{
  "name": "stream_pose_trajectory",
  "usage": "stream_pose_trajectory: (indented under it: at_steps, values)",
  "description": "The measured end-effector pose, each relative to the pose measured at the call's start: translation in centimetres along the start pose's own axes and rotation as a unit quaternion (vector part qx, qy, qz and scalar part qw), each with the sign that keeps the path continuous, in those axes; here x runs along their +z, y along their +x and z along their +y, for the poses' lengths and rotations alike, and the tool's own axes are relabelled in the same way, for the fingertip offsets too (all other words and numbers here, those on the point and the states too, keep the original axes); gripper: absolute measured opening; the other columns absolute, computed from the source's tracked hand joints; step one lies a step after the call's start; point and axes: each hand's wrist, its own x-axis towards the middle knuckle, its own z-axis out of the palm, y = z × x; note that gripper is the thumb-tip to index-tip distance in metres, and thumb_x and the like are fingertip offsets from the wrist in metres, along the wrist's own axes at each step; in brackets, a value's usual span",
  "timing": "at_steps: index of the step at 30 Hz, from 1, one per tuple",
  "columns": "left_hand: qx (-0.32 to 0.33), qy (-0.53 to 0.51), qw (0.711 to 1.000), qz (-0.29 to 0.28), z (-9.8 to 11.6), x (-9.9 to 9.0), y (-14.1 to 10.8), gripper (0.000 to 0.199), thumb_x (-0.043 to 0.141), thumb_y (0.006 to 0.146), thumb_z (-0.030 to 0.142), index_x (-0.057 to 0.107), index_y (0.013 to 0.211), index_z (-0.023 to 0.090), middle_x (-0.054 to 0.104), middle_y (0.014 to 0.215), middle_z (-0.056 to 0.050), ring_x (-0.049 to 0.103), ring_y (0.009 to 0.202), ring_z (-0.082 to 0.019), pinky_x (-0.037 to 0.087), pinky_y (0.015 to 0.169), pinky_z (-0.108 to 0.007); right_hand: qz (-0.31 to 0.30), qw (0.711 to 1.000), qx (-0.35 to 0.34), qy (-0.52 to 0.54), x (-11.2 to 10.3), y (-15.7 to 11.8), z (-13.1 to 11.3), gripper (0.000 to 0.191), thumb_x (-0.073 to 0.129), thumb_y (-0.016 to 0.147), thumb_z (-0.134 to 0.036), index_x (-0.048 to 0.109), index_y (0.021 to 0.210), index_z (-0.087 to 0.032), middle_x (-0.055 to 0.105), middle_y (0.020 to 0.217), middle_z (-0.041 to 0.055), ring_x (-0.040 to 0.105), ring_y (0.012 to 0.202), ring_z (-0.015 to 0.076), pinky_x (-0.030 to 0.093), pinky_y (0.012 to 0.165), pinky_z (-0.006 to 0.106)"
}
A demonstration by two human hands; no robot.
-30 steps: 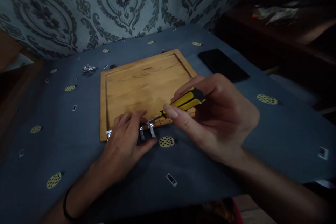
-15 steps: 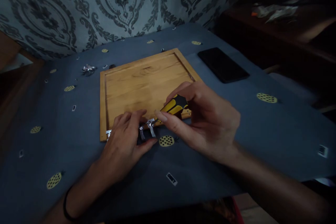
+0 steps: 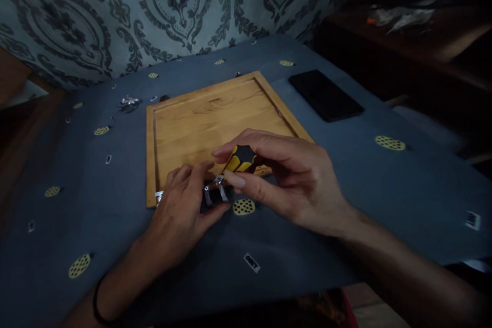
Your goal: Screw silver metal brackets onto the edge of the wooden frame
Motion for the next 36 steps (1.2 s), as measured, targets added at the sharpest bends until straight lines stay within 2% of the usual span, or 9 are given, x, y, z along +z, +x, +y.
stream_pose_trajectory:
  at_steps: [6,10,14,17,19,21,23,29,36]
  values:
    - [0.000,-0.007,1.000,0.006,0.0,0.0,-0.1,0.048,0.070,0.086,0.025,0.047,0.128,0.025,0.066,0.106,-0.004,0.063,0.103,-0.028,0.053,0.088,-0.045,0.015,0.999,-0.007,-0.028,0.3,-0.1,0.2,0.011,0.074,0.088,-0.021,0.065,0.086,-0.015,0.069,0.082,0.0015,0.064,0.069,0.0112,0.052,0.058,0.025]
    - [-0.007,-0.007,1.000,0.002,0.0,0.0,-0.1,0.039,0.070,0.087,0.028,0.051,0.121,0.025,0.065,0.104,-0.006,0.062,0.104,-0.029,0.053,0.089,-0.046,0.052,0.996,-0.022,-0.069,0.6,-0.3,0.2,0.017,0.077,0.086,-0.022,0.063,0.079,-0.017,0.067,0.074,0.0009,0.060,0.063,0.0121,0.049,0.055,0.028]
    - [-0.010,-0.010,1.000,-0.004,0.0,0.0,-0.1,0.041,0.069,0.088,0.029,0.051,0.124,0.024,0.066,0.105,-0.006,0.062,0.103,-0.029,0.052,0.089,-0.046,0.082,0.992,-0.036,-0.094,0.9,-0.4,0.1,0.023,0.078,0.085,-0.025,0.058,0.074,-0.021,0.063,0.069,-0.0001,0.057,0.060,0.0135,0.046,0.052,0.031]
    - [-0.013,-0.017,1.000,-0.005,0.1,-0.2,0.0,0.046,0.070,0.087,0.029,0.048,0.127,0.023,0.067,0.108,-0.007,0.062,0.104,-0.028,0.051,0.091,-0.046,0.150,0.984,-0.039,-0.089,0.9,-0.4,-0.2,0.030,0.080,0.083,-0.033,0.053,0.072,-0.024,0.058,0.064,-0.0022,0.058,0.059,0.0152,0.047,0.051,0.032]
    - [-0.020,-0.024,0.999,-0.009,0.1,-0.3,0.0,0.049,0.072,0.085,0.027,0.048,0.128,0.023,0.068,0.109,-0.006,0.062,0.104,-0.028,0.051,0.092,-0.046,0.202,0.976,-0.016,-0.076,0.8,-0.3,-0.5,0.035,0.080,0.082,-0.039,0.051,0.070,-0.025,0.055,0.061,-0.0026,0.058,0.058,0.0167,0.048,0.050,0.034]
    - [-0.027,-0.029,0.999,-0.016,0.2,-0.3,0.1,0.051,0.073,0.084,0.025,0.047,0.129,0.023,0.069,0.110,-0.005,0.063,0.105,-0.027,0.050,0.094,-0.046,0.226,0.972,0.011,-0.070,0.6,-0.2,-0.6,0.036,0.080,0.081,-0.041,0.050,0.069,-0.026,0.055,0.061,-0.0018,0.059,0.058,0.0180,0.048,0.049,0.035]
    - [-0.029,-0.029,0.999,-0.017,0.1,-0.2,0.1,0.052,0.073,0.085,0.026,0.047,0.129,0.024,0.069,0.110,-0.005,0.062,0.106,-0.027,0.050,0.094,-0.047,0.219,0.973,0.019,-0.075,0.6,-0.2,-0.6,0.036,0.080,0.081,-0.043,0.051,0.069,-0.026,0.056,0.063,-0.0009,0.058,0.059,0.0177,0.048,0.048,0.034]
    - [-0.016,-0.009,1.000,-0.003,-0.1,0.0,-0.1,0.048,0.071,0.086,0.030,0.049,0.129,0.022,0.066,0.107,-0.006,0.061,0.103,-0.027,0.053,0.090,-0.045,0.126,0.989,-0.017,-0.078,0.7,-0.4,0.2,0.030,0.078,0.085,-0.037,0.053,0.074,-0.023,0.058,0.070,-0.0020,0.054,0.060,0.0125,0.046,0.053,0.029]
    - [-0.012,-0.009,1.000,-0.008,0.1,-0.1,0.0,0.049,0.070,0.087,0.030,0.047,0.130,0.022,0.065,0.108,-0.007,0.061,0.101,-0.027,0.053,0.090,-0.047,0.121,0.989,-0.001,-0.084,1.0,-0.4,0.4,0.026,0.076,0.086,-0.029,0.055,0.074,-0.022,0.058,0.071,-0.0014,0.056,0.065,0.0139,0.047,0.057,0.029]
